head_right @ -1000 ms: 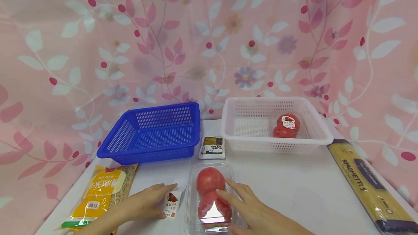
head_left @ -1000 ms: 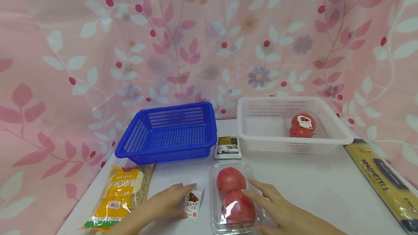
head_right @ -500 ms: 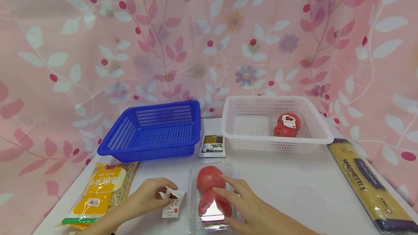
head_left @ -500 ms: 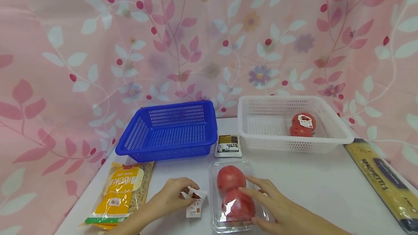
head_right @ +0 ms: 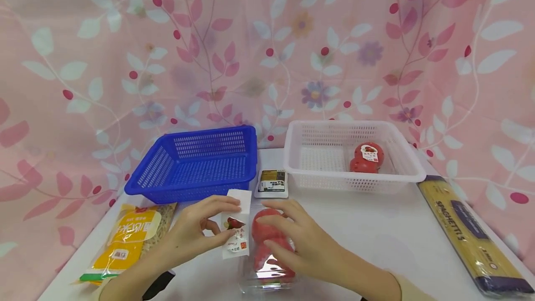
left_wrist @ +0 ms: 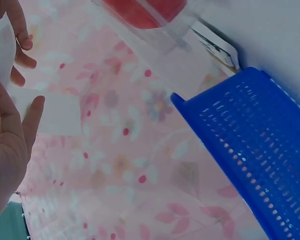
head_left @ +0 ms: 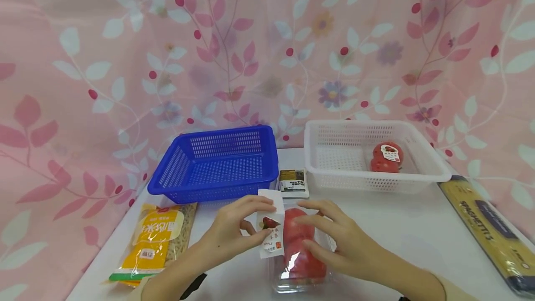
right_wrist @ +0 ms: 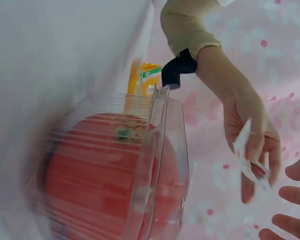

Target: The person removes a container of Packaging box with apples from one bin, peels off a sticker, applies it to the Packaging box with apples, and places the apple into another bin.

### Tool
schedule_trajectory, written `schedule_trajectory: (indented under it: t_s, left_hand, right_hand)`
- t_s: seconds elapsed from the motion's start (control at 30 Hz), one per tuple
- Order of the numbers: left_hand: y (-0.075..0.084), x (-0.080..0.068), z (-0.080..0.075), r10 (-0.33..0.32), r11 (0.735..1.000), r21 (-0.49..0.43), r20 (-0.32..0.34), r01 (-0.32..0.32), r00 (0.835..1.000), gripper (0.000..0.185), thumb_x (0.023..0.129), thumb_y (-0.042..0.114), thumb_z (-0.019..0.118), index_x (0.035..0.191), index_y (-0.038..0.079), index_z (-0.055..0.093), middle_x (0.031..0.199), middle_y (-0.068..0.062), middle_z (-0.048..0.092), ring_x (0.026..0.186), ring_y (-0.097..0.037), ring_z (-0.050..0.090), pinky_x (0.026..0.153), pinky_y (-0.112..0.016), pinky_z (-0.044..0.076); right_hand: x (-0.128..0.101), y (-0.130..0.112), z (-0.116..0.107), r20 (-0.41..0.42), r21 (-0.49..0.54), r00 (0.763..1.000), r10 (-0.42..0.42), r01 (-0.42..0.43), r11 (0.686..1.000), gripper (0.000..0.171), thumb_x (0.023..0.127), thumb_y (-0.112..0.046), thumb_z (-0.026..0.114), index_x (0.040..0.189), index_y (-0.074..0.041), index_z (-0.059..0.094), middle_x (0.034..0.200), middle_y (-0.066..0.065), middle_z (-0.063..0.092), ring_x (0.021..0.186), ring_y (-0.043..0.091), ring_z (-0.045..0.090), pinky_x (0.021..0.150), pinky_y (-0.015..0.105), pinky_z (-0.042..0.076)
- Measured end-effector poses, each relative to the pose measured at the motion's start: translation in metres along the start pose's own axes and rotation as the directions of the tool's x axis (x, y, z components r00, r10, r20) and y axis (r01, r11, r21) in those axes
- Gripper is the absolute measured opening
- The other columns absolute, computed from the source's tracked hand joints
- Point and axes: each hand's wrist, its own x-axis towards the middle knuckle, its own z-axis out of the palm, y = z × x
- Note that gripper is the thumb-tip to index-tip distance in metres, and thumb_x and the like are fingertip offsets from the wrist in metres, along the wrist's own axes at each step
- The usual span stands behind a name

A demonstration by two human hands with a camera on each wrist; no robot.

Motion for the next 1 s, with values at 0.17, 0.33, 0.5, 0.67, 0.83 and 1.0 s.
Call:
schedule_trajectory:
  t_s: [0.17, 0.33, 0.5, 0.67, 0.83, 1.0]
  left_hand:
    - [0.011, 0.013, 0.009, 0.153, 0.988, -0.028, -0.017, -0.153, 0.988, 0.044, 0.074, -0.001, 0.073, 0.115, 0.006, 0.059, 0.120, -0.009, 0.055, 0.096, -0.018, 0.059, 0.055, -0.018, 0.051]
    - [0.019, 0.018, 0.014, 0.182, 0.983, -0.025, -0.010, -0.182, 0.983, 0.052, 0.073, -0.004, 0.073, 0.120, 0.004, 0.055, 0.126, -0.012, 0.051, 0.084, -0.013, 0.062, 0.057, -0.017, 0.051]
    - [0.024, 0.020, 0.016, 0.196, 0.980, -0.033, -0.010, -0.196, 0.981, 0.053, 0.073, -0.004, 0.072, 0.122, 0.003, 0.054, 0.129, -0.012, 0.049, 0.089, -0.016, 0.061, 0.060, -0.018, 0.051]
    - [0.024, 0.020, 0.018, 0.208, 0.978, -0.010, -0.015, -0.208, 0.978, 0.052, 0.072, -0.002, 0.073, 0.121, 0.004, 0.054, 0.130, -0.012, 0.049, 0.108, -0.022, 0.055, 0.069, -0.019, 0.051]
    - [0.018, 0.017, 0.016, 0.163, 0.986, -0.022, 0.008, -0.162, 0.987, 0.053, 0.073, 0.002, 0.075, 0.121, 0.006, 0.054, 0.133, -0.010, 0.047, 0.115, -0.023, 0.050, 0.074, -0.023, 0.051]
    - [0.007, 0.010, 0.010, 0.091, 0.995, -0.029, 0.024, -0.091, 0.996, 0.050, 0.076, 0.011, 0.075, 0.121, 0.009, 0.055, 0.134, -0.008, 0.044, 0.118, -0.023, 0.048, 0.081, -0.026, 0.049]
  right_hand:
    - [0.014, -0.001, 0.007, -0.145, 0.011, 0.986, -0.079, 0.081, 0.997, 0.021, 0.088, -0.023, 0.062, 0.105, -0.011, 0.061, 0.111, 0.007, 0.052, 0.098, 0.019, 0.052, 0.085, 0.019, 0.045]
    - [0.021, 0.001, 0.010, -0.237, -0.032, 0.967, -0.093, 0.088, 0.996, 0.021, 0.090, -0.029, 0.057, 0.096, -0.010, 0.062, 0.099, 0.003, 0.051, 0.089, 0.015, 0.051, 0.079, 0.017, 0.046]
    - [0.024, 0.003, 0.011, -0.266, -0.084, 0.956, -0.124, 0.106, 0.991, 0.018, 0.090, -0.029, 0.057, 0.091, -0.012, 0.063, 0.098, 0.004, 0.051, 0.089, 0.016, 0.047, 0.074, 0.020, 0.043]
    - [0.023, 0.006, 0.012, -0.278, -0.087, 0.951, -0.133, 0.113, 0.990, 0.012, 0.090, -0.024, 0.058, 0.086, -0.014, 0.062, 0.097, 0.006, 0.050, 0.091, 0.019, 0.047, 0.077, 0.020, 0.040]
    - [0.020, 0.005, 0.012, -0.282, -0.109, 0.947, -0.156, 0.130, 0.986, 0.015, 0.091, -0.027, 0.055, 0.084, -0.015, 0.062, 0.098, 0.007, 0.051, 0.094, 0.020, 0.045, 0.080, 0.021, 0.039]
    - [0.016, 0.000, 0.011, -0.257, -0.084, 0.954, -0.157, 0.140, 0.987, 0.015, 0.091, -0.028, 0.056, 0.085, -0.016, 0.062, 0.099, 0.005, 0.052, 0.096, 0.019, 0.045, 0.081, 0.018, 0.042]
